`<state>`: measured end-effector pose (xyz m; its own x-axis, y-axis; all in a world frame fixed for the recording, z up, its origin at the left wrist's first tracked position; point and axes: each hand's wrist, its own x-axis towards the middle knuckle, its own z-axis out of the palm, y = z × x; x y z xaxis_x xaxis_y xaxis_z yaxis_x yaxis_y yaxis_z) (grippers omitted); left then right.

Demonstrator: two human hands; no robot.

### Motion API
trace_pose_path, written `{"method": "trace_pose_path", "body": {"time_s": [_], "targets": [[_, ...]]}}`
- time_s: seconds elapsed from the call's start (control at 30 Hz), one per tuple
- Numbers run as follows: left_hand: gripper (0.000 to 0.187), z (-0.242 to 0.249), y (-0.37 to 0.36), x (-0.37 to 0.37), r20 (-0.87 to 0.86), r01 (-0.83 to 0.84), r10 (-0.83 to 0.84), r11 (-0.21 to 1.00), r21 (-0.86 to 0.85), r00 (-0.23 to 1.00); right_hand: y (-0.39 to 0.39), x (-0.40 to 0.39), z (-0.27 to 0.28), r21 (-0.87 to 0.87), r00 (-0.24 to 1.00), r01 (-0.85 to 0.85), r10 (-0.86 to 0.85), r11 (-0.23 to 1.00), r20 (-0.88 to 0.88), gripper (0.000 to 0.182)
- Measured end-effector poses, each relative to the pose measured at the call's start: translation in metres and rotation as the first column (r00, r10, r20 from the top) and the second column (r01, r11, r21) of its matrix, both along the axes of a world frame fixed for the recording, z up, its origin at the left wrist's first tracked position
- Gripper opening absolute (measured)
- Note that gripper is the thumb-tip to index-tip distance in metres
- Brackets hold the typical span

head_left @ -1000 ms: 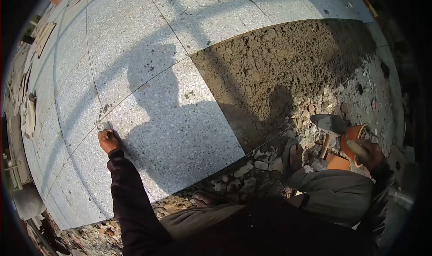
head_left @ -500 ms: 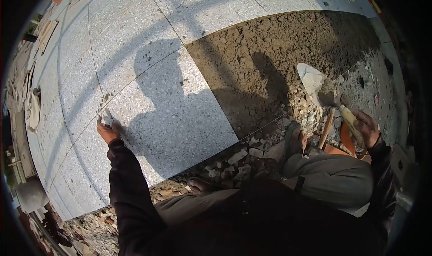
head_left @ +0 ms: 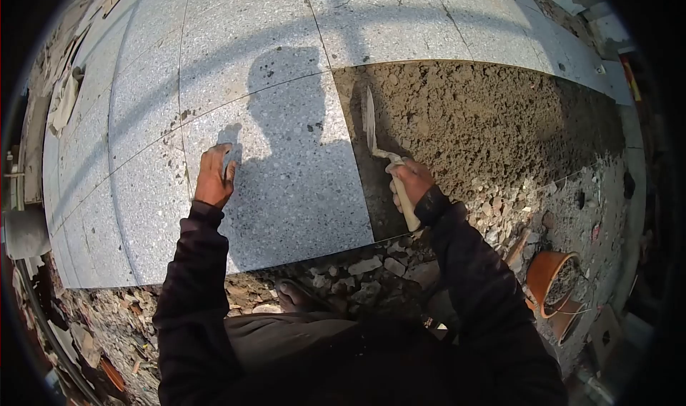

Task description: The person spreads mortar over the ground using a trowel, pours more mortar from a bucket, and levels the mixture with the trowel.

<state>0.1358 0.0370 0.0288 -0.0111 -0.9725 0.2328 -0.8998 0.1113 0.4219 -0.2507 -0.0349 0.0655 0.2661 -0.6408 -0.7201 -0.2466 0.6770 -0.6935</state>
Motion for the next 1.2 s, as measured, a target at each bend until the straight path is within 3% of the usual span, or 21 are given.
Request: {"method": "trace_pose_path", "body": {"time_s": [0.1, 0.17, 0.2, 0.23, 0.27, 0.3, 0.37, 0.43, 0.47, 0.5, 0.63, 0.67, 0.7, 0.77, 0.8, 0.83, 0.87, 0.97, 1.03, 1.07, 1.2], "targets": [[0.046, -0.017, -0.008, -0.052, 0.053, 0.292, -0.297, 0.952, 0.094, 0.953, 0.019, 0.018, 0.008, -0.061, 0.995, -0.083, 0.079, 0.995, -0.052, 0.030], [0.051, -0.031, -0.012, -0.080, 0.125, 0.322, -0.338, 0.937, 0.132, 0.933, 0.020, 0.015, 0.007, -0.113, 0.978, -0.165, 0.148, 0.980, -0.144, 0.032], [0.054, -0.046, -0.011, -0.090, 0.049, 0.275, -0.287, 0.946, 0.171, 0.957, 0.018, 0.007, 0.005, -0.107, 0.963, -0.193, 0.167, 0.975, -0.212, 0.033], [0.053, -0.046, -0.011, -0.099, 0.105, 0.253, -0.275, 0.950, 0.183, 0.956, 0.017, -0.004, 0.003, -0.093, 0.941, -0.225, 0.191, 0.970, -0.280, 0.034], [0.052, -0.046, -0.008, -0.107, 0.160, 0.226, -0.259, 0.954, 0.198, 0.953, 0.017, -0.020, -0.014, -0.207, 0.945, -0.255, 0.199, 0.945, -0.258, 0.036], [0.051, -0.045, -0.005, -0.110, 0.216, 0.200, -0.245, 0.957, 0.211, 0.945, 0.015, -0.027, -0.007, -0.165, 0.922, -0.248, 0.181, 0.955, -0.343, 0.039], [0.051, -0.052, -0.003, -0.106, 0.193, 0.216, -0.258, 0.953, 0.214, 0.947, 0.016, -0.056, -0.013, -0.179, 0.918, -0.177, 0.096, 0.968, -0.384, 0.039], [0.052, -0.053, -0.005, -0.106, 0.208, 0.221, -0.261, 0.955, 0.196, 0.943, 0.015, -0.093, -0.018, -0.262, 0.859, -0.252, 0.091, 0.932, -0.504, 0.042], [0.053, -0.054, -0.009, -0.107, 0.219, 0.224, -0.263, 0.956, 0.190, 0.939, 0.015, -0.109, -0.011, -0.154, 0.887, -0.154, 0.068, 0.976, -0.457, 0.045], [0.053, -0.055, -0.008, -0.107, 0.231, 0.228, -0.271, 0.954, 0.196, 0.934, 0.013, -0.122, 0.000, -0.148, 0.905, -0.173, 0.098, 0.974, -0.415, 0.049], [0.053, -0.050, -0.005, -0.107, 0.311, 0.246, -0.280, 0.958, 0.146, 0.908, 0.016, -0.151, 0.039, -0.239, 0.935, -0.209, 0.122, 0.948, -0.333, 0.056], [0.047, -0.044, -0.011, -0.101, 0.242, 0.308, -0.358, 0.925, 0.223, 0.902, 0.018, -0.162, 0.029, -0.286, 0.895, -0.284, 0.146, 0.915, -0.421, 0.054], [0.041, -0.037, -0.018, -0.089, 0.170, 0.369, -0.429, 0.880, 0.300, 0.887, 0.011, -0.160, 0.038, -0.303, 0.829, -0.463, 0.286, 0.833, -0.481, 0.048], [0.025, 0.007, -0.026, -0.094, 0.049, 0.369, -0.465, 0.759, 0.536, 0.884, 0.014, -0.150, 0.028, -0.420, 0.666, -0.688, 0.284, 0.592, -0.690, 0.037], [0.017, 0.050, -0.021, -0.109, 0.013, 0.304, -0.427, 0.664, 0.683, 0.904, 0.015, -0.135, 0.032, -0.329, 0.778, -0.571, 0.368, 0.752, -0.509, 0.033], [0.017, 0.074, -0.005, -0.117, -0.118, 0.439, -0.441, 0.756, 0.485, 0.890, 0.019, -0.118, 0.036, -0.187, 0.866, -0.467, 0.404, 0.864, -0.295, 0.029], [0.010, 0.100, 0.007, -0.126, -0.150, 0.578, -0.576, 0.697, 0.423, 0.804, 0.029, -0.103, 0.024, -0.160, 0.916, -0.391, 0.366, 0.906, -0.167, 0.027], [0.010, 0.168, 0.042, -0.174, -0.249, 0.524, -0.467, 0.679, 0.514, 0.848, 0.064, -0.062, -0.006, -0.028, 0.962, -0.244, 0.245, 0.969, 0.116, 0.023], [0.017, 0.166, 0.063, -0.192, -0.253, 0.457, -0.380, 0.729, 0.510, 0.889, 0.083, -0.046, -0.014, 0.035, 0.972, -0.148, 0.139, 0.988, 0.188, 0.023], [0.021, 0.156, 0.070, -0.199, -0.182, 0.403, -0.366, 0.732, 0.549, 0.913, 0.091, -0.042, -0.022, -0.024, 0.977, -0.150, 0.152, 0.988, 0.150, 0.025], [0.036, 0.113, 0.086, -0.218, 0.008, 0.291, -0.413, 0.654, 0.699, 0.911, 0.103, -0.050, -0.025, -0.144, 0.945, -0.328, 0.325, 0.934, -0.043, 0.025]]}}
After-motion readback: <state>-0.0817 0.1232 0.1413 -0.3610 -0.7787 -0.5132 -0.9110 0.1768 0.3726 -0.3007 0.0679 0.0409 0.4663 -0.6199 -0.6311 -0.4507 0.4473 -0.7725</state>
